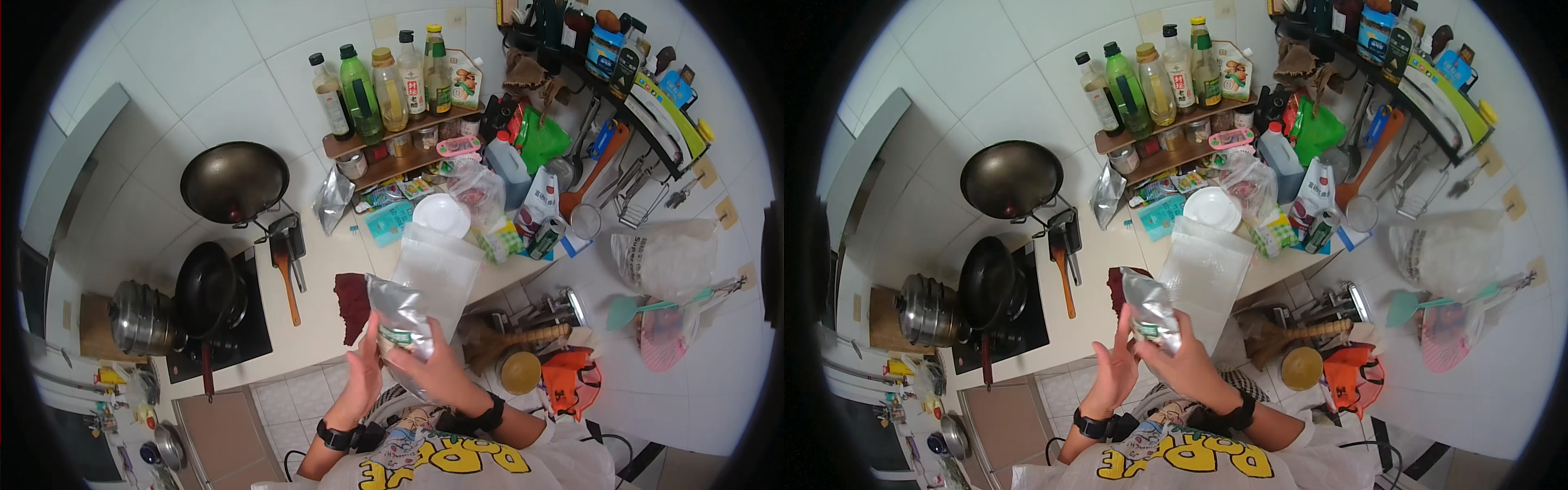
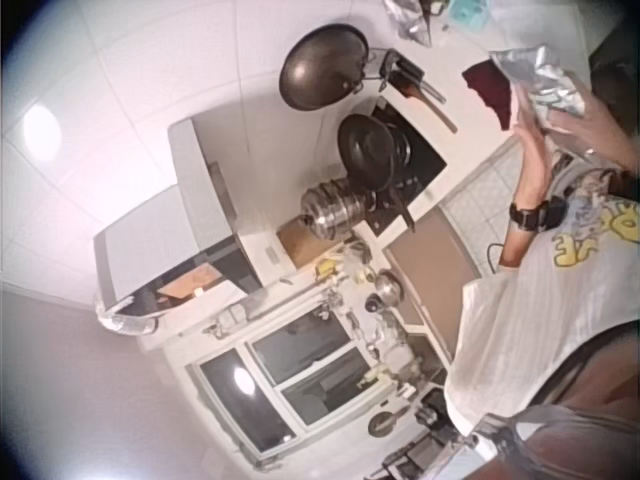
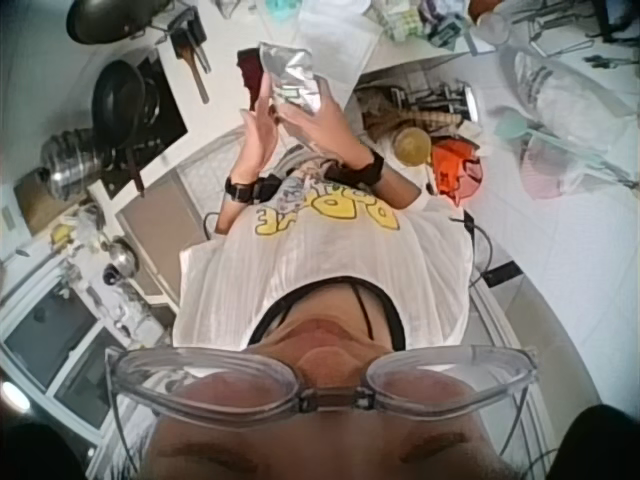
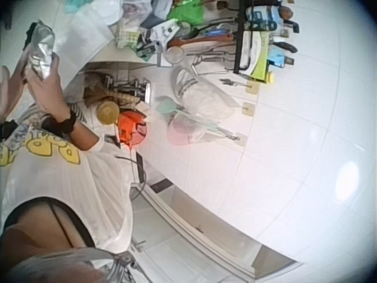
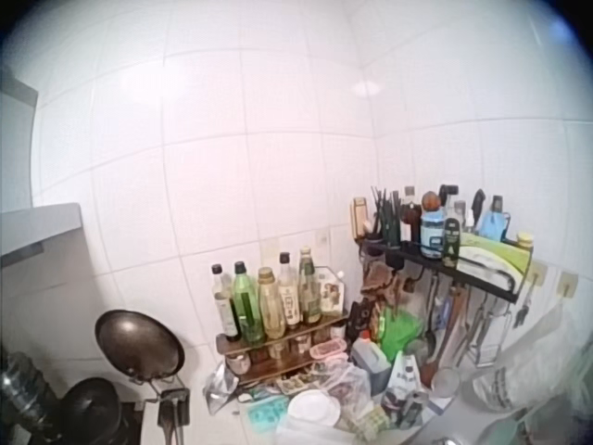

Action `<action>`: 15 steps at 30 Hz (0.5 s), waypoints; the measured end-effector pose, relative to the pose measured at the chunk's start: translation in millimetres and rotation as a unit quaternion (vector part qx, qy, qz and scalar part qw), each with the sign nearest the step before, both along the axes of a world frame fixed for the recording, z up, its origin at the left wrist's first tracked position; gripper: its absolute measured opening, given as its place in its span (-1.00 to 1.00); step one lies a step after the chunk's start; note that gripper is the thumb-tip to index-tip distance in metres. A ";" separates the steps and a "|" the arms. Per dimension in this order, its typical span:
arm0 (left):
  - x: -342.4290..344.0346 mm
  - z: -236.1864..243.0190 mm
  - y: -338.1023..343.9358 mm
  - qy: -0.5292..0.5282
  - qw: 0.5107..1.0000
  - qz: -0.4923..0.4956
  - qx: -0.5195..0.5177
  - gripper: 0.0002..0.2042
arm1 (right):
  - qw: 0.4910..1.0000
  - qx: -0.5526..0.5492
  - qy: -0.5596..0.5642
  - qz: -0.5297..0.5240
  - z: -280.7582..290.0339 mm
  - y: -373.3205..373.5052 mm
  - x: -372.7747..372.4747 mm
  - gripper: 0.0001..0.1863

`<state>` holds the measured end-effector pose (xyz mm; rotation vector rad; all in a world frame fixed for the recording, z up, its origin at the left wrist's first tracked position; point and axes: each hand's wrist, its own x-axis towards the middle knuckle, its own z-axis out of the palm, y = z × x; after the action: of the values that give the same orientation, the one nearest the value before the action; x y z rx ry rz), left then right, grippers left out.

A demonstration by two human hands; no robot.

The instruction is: The person moves a wok from the floor to the stove, wipes the countertop and sink rim with a cloth, and places packets of food and other items into a cabinet and a bag.

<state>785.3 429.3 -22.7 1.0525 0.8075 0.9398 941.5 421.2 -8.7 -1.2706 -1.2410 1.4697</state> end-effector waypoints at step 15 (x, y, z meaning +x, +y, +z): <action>-21.1 -70.8 0.2 -0.044 0.943 0.179 -0.276 -0.69 | 0.957 -0.196 0.212 -0.011 -91.5 39.8 -5.0 -0.39</action>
<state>764.2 429.5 -93.4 0.3780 1.1272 0.9739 936.5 461.0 -100.2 -1.1217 -0.6696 1.9132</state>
